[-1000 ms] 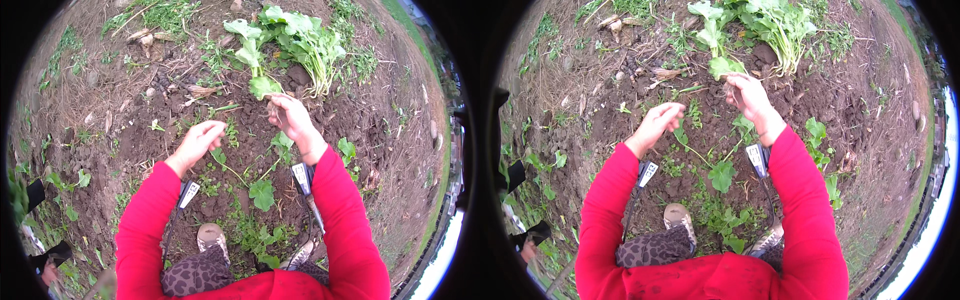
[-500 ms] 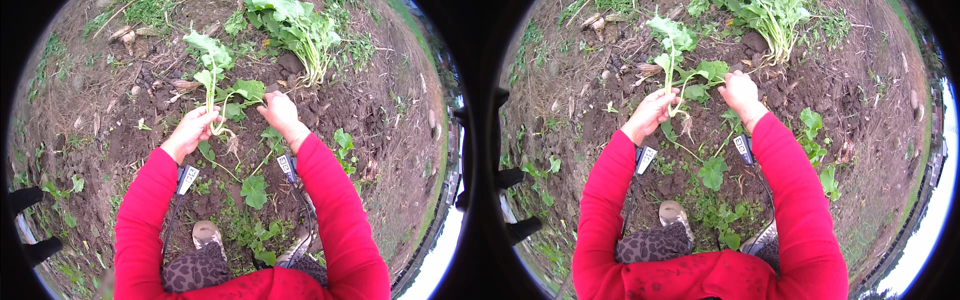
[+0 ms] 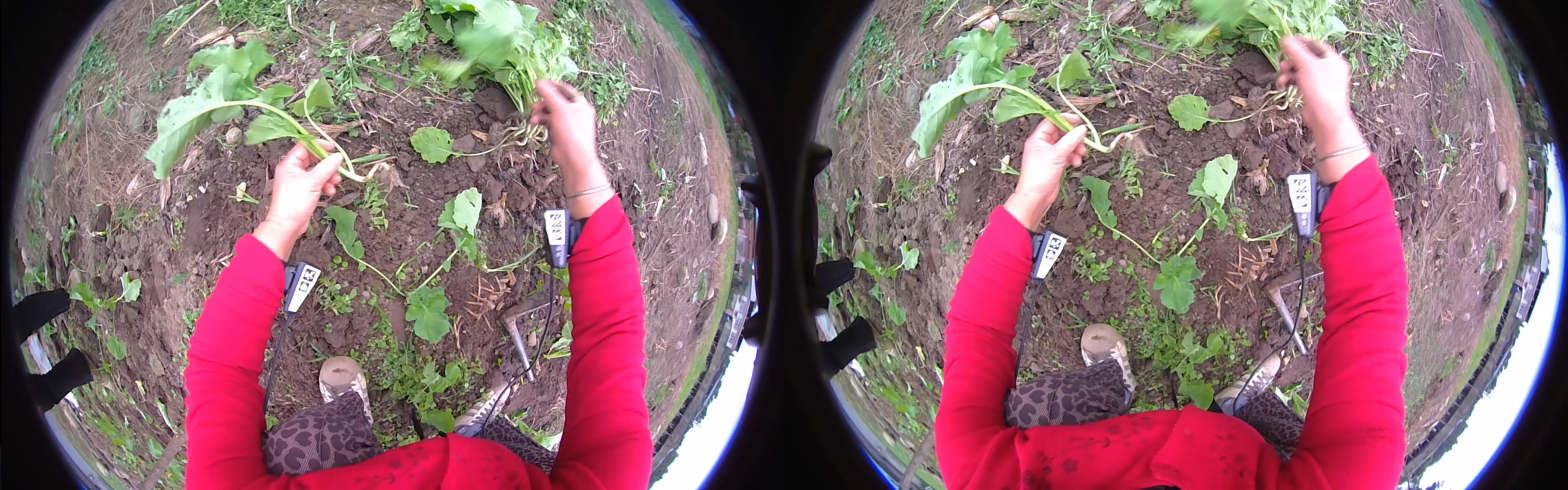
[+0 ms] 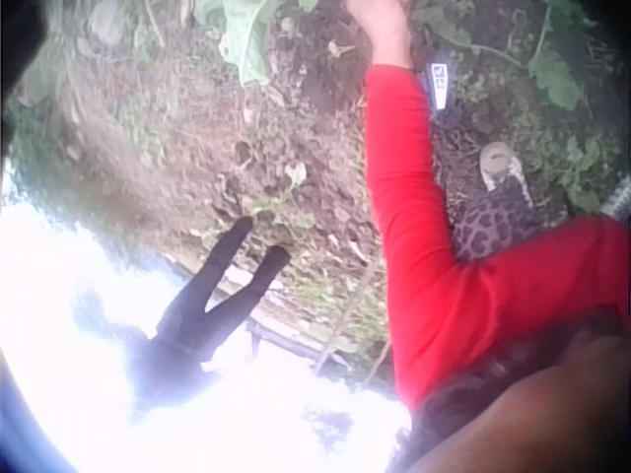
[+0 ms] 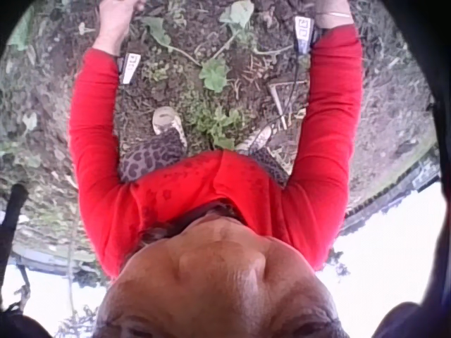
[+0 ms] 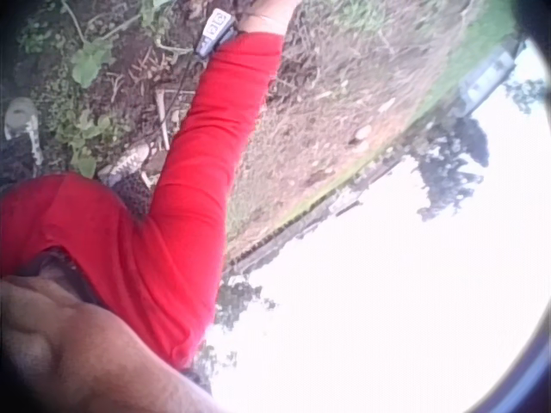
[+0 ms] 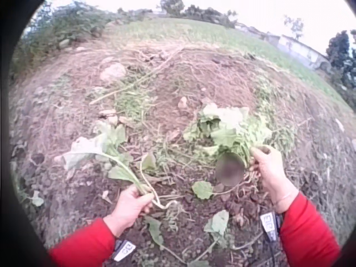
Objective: The person uses a hand hoe to loosen soil around leafy green plants, pulls them from the ground, and places them in a pile. They then gather the harvested plants and place them into a red bucket.
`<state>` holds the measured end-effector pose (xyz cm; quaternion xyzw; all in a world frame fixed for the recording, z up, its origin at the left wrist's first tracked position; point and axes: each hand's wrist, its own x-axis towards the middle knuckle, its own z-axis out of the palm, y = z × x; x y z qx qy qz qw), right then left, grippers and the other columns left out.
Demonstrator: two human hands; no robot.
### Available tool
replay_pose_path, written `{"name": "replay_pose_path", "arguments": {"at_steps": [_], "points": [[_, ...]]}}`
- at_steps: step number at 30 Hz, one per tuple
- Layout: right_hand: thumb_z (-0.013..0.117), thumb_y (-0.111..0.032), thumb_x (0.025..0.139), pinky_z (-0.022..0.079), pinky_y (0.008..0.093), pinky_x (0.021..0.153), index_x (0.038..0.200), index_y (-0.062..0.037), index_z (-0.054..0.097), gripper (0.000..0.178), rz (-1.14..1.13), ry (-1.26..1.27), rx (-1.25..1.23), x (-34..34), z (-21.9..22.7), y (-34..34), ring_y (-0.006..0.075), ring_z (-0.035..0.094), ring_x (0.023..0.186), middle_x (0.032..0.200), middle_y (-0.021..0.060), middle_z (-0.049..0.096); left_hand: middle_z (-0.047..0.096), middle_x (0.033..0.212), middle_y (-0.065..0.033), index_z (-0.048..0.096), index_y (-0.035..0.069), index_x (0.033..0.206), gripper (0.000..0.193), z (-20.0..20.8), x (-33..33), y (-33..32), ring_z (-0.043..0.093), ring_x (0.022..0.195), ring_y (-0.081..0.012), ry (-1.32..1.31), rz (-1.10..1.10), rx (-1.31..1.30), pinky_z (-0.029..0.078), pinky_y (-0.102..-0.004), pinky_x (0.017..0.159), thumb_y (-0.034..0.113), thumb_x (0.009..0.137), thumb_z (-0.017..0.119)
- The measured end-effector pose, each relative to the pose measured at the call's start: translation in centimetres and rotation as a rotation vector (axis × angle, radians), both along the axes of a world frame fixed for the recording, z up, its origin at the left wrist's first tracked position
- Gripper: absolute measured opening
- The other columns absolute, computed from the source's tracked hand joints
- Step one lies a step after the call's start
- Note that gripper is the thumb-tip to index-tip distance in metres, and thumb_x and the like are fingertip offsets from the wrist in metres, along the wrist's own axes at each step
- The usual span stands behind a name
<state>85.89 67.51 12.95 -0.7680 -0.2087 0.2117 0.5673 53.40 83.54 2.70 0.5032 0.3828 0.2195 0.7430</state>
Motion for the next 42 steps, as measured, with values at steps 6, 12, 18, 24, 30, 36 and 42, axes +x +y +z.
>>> {"name": "replay_pose_path", "arguments": {"at_steps": [6,12,18,24,30,36,42], "points": [[0.062,-0.013,0.086,0.055,0.0318,0.069,0.115,0.002,0.059,0.033,0.247,0.022,-0.369,-4.0,-4.1,-1.3,0.0169,0.066,0.084,0.089,0.0175,0.066,0.06,0.083,-0.0012,0.058,0.004,0.097,0.017,-3.3,3.5,-0.7,0.058,0.064,-0.0068,0.117,-0.018,0.087,0.05,-0.0205,0.051,0.008,0.084,0.069],[0.058,-0.014,0.081,0.031,0.04,0.11,0.136,0.0053,0.038,0.062,0.827,-0.598,-0.824,-12.5,-17.7,2.8,0.0384,0.039,0.131,0.141,0.0247,0.04,0.062,0.082,-0.0033,0.058,0.001,0.097,0.018,-4.1,3.2,-0.4,0.06,0.066,-0.0092,0.172,-0.032,0.204,0.053,-0.0235,0.054,0.01,0.085,0.068],[0.053,-0.01,0.08,0.041,0.0422,0.095,0.127,-0.0052,0.05,0.047,0.811,-0.617,-0.953,-14.9,-18.9,3.0,0.0313,0.051,0.112,0.118,0.0141,0.055,0.063,0.078,-0.0059,0.061,0.002,0.087,0.016,-5.1,5.5,-1.0,0.06,0.061,-0.0129,0.253,-0.097,0.304,0.05,-0.028,0.056,0.014,0.083,0.07],[0.052,-0.014,0.085,0.039,0.042,0.097,0.121,-0.0116,0.057,0.037,0.903,-0.468,-0.952,-15.5,-17.0,1.1,0.0292,0.05,0.116,0.119,0.0129,0.057,0.065,0.082,-0.0124,0.065,0.006,0.091,0.024,-6.8,8.5,-2.8,0.064,0.074,-0.0284,0.615,-0.317,0.951,0.05,-0.0372,0.067,0.024,0.077,0.073],[0.053,-0.013,0.083,0.037,0.0454,0.102,0.123,-0.0081,0.056,0.04,0.881,-0.367,-0.653,-13.3,-14.4,-2.9,0.0327,0.053,0.116,0.122,0.0151,0.057,0.065,0.084,-0.0124,0.061,0.008,0.107,0.038,-8.9,8.0,-3.0,0.065,0.077,-0.0309,0.38,-0.466,1.343,0.052,-0.0391,0.069,0.026,0.076,0.073],[0.065,-0.026,0.08,0.045,0.0423,0.093,0.118,-0.0039,0.053,0.046,0.219,-0.541,-0.767,-7.8,-14.5,-6.6,0.0357,0.051,0.111,0.12,0.0185,0.054,0.068,0.086,-0.0095,0.067,0.012,0.098,0.027,-11.0,7.8,-1.1,0.065,0.078,-0.0294,0.607,-0.67,0.721,0.051,-0.0358,0.07,0.033,0.083,0.06],[0.071,-0.035,0.075,0.044,0.0476,0.091,0.126,-0.0047,0.047,0.064,0.196,-0.663,-1.122,-10.1,-15.7,-6.4,0.0372,0.049,0.11,0.12,0.0174,0.05,0.067,0.097,-0.012,0.061,0.009,0.112,0.038,-13.0,7.6,0.4,0.065,0.086,-0.0276,0.455,-0.755,0.838,0.051,-0.0392,0.074,0.029,0.081,0.066]]}}
